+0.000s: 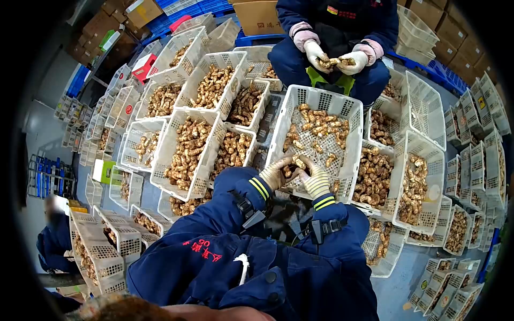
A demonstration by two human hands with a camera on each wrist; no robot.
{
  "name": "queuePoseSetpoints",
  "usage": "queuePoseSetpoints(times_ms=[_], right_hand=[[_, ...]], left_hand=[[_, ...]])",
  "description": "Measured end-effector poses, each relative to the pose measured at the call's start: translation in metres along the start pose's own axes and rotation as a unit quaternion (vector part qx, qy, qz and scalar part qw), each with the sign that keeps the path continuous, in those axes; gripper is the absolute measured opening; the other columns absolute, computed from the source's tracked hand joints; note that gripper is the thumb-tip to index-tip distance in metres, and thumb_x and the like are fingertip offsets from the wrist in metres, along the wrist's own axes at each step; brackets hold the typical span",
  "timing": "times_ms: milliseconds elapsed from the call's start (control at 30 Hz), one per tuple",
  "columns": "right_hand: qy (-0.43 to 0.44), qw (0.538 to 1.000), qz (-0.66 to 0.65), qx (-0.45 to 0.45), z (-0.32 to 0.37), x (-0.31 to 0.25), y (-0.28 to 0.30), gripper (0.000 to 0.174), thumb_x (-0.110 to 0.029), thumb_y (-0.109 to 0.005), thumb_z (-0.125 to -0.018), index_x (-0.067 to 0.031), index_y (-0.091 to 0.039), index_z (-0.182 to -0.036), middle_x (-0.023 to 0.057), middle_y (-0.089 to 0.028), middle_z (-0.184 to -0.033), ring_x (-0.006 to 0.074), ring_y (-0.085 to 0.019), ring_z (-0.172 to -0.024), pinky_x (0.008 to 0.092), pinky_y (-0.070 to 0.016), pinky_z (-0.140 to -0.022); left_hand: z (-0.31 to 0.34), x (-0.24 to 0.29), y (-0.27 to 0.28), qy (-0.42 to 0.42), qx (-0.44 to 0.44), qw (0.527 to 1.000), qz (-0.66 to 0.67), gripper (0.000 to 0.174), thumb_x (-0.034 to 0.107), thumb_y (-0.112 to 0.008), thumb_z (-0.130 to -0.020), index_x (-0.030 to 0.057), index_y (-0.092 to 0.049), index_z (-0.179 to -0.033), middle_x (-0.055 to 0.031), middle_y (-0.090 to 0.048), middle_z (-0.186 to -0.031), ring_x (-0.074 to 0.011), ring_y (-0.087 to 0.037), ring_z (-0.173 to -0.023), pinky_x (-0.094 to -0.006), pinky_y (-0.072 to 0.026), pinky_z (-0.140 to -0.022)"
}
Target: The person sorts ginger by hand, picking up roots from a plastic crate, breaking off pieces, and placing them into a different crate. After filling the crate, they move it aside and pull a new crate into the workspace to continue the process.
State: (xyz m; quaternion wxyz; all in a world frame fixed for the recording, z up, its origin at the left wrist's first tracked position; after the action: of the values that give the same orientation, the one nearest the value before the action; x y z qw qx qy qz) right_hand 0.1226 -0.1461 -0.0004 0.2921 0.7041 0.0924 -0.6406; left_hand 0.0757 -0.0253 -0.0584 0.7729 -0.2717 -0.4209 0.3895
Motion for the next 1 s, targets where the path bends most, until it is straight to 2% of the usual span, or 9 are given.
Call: queuePoseSetpoints(times_ms=[200, 333, 433, 467, 567, 600, 733, 833, 1000], right_hand=[[0.006, 0.995, 0.08, 0.058, 0.002, 0.005, 0.01, 0.038, -0.024, -0.063, -0.09, -0.0024, -0.06, -0.12, 0.0114, -0.069, -0.095, 0.0119, -0.061, -0.084, 0.0267, -0.0488, -0.076], [-0.053, 0.994, 0.078, 0.055, 0.0, 0.044, 0.005, 0.044, -0.03, -0.062, -0.091, 0.0068, -0.059, -0.116, 0.0107, -0.068, -0.095, 0.0109, -0.06, -0.085, 0.0269, -0.0496, -0.076], [-0.076, 0.996, 0.039, 0.03, -0.002, 0.052, 0.001, 0.044, -0.032, -0.061, -0.091, 0.0045, -0.059, -0.116, 0.0114, -0.068, -0.094, 0.0105, -0.06, -0.081, 0.027, -0.0501, -0.073], [-0.083, 0.99, 0.11, 0.016, -0.001, 0.052, 0.005, 0.046, -0.036, -0.058, -0.092, 0.0025, -0.059, -0.118, 0.0126, -0.068, -0.096, 0.0121, -0.062, -0.078, 0.0276, -0.0508, -0.071], [-0.105, 0.991, -0.045, 0.064, 0.001, 0.039, 0.012, 0.049, -0.041, -0.057, -0.092, 0.0002, -0.059, -0.118, 0.0139, -0.068, -0.097, 0.0144, -0.064, -0.074, 0.028, -0.0513, -0.07], [-0.097, 0.991, -0.026, 0.084, 0.0, 0.033, 0.016, 0.053, -0.047, -0.058, -0.089, -0.0049, -0.058, -0.122, 0.0151, -0.067, -0.097, 0.0204, -0.065, -0.084, 0.0315, -0.0522, -0.076], [-0.04, 0.998, -0.046, 0.025, -0.001, 0.005, 0.001, 0.069, -0.041, -0.07, -0.081, -0.0056, -0.044, -0.135, 0.0191, -0.062, -0.114, 0.0253, -0.062, -0.1, 0.0336, -0.051, -0.084], [0.117, 0.985, 0.124, 0.021, -0.003, -0.021, -0.002, 0.081, -0.043, -0.075, -0.074, -0.0063, -0.04, -0.138, 0.0195, -0.06, -0.118, 0.0311, -0.059, -0.109, 0.0386, -0.0478, -0.091], [0.111, 0.983, 0.14, 0.032, -0.004, -0.02, 0.001, 0.078, -0.046, -0.078, -0.068, -0.0046, -0.05, -0.128, 0.0189, -0.063, -0.11, 0.0336, -0.061, -0.101, 0.0393, -0.0484, -0.087]], left_hand=[[0.009, 0.007, -0.006, -0.011, 0.032, 0.999, -0.017, 0.038, 0.02, -0.068, -0.085, 0.0122, -0.054, -0.12, -0.0054, -0.06, -0.11, -0.0197, -0.06, -0.102, -0.0347, -0.0539, -0.087], [0.005, 0.004, -0.012, -0.018, -0.023, 1.0, -0.01, 0.04, 0.019, -0.067, -0.086, 0.0113, -0.054, -0.122, -0.0066, -0.06, -0.111, -0.0198, -0.06, -0.102, -0.0347, -0.0533, -0.088], [0.003, 0.002, -0.009, -0.013, -0.034, 0.999, -0.015, 0.04, 0.019, -0.067, -0.086, 0.0112, -0.053, -0.123, -0.0063, -0.062, -0.108, -0.0192, -0.06, -0.102, -0.035, -0.0532, -0.089], [-0.001, 0.001, -0.005, -0.02, -0.039, 0.999, -0.009, 0.038, 0.019, -0.066, -0.087, 0.0118, -0.054, -0.122, -0.005, -0.063, -0.106, -0.0182, -0.061, -0.099, -0.0341, -0.0534, -0.087], [-0.005, -0.002, 0.01, -0.014, 0.017, 1.0, -0.013, 0.037, 0.021, -0.067, -0.086, 0.0119, -0.056, -0.12, -0.004, -0.063, -0.107, -0.018, -0.062, -0.097, -0.0325, -0.0538, -0.085], [-0.001, 0.0, 0.007, -0.019, 0.038, 0.999, -0.019, 0.036, 0.024, -0.067, -0.086, 0.0118, -0.057, -0.118, -0.004, -0.064, -0.105, -0.0176, -0.062, -0.095, -0.0309, -0.0538, -0.082], [-0.002, 0.0, 0.003, 0.003, 0.014, 1.0, -0.009, 0.036, 0.027, -0.067, -0.087, 0.0101, -0.057, -0.117, -0.0056, -0.063, -0.106, -0.0191, -0.062, -0.094, -0.0332, -0.0536, -0.081], [-0.003, 0.0, 0.002, 0.014, 0.004, 1.0, 0.01, 0.036, 0.025, -0.065, -0.088, 0.0073, -0.055, -0.117, -0.0084, -0.062, -0.109, -0.0215, -0.061, -0.095, -0.0364, -0.0532, -0.081], [0.001, 0.0, 0.0, 0.009, 0.022, 1.0, -0.003, 0.036, 0.033, -0.068, -0.085, 0.0101, -0.06, -0.111, -0.0055, -0.065, -0.102, -0.019, -0.064, -0.088, -0.0329, -0.0538, -0.077]])
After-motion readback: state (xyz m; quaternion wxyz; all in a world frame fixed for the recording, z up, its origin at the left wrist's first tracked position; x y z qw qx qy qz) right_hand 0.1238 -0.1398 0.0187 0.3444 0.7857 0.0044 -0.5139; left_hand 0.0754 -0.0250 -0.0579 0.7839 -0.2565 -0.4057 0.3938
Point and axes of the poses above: each hand's wrist, its own z-axis away from the middle knuckle, its own y-axis out of the back of the hand, x = y × z, the point moved 8 cm from there along -z, towards the middle knuckle
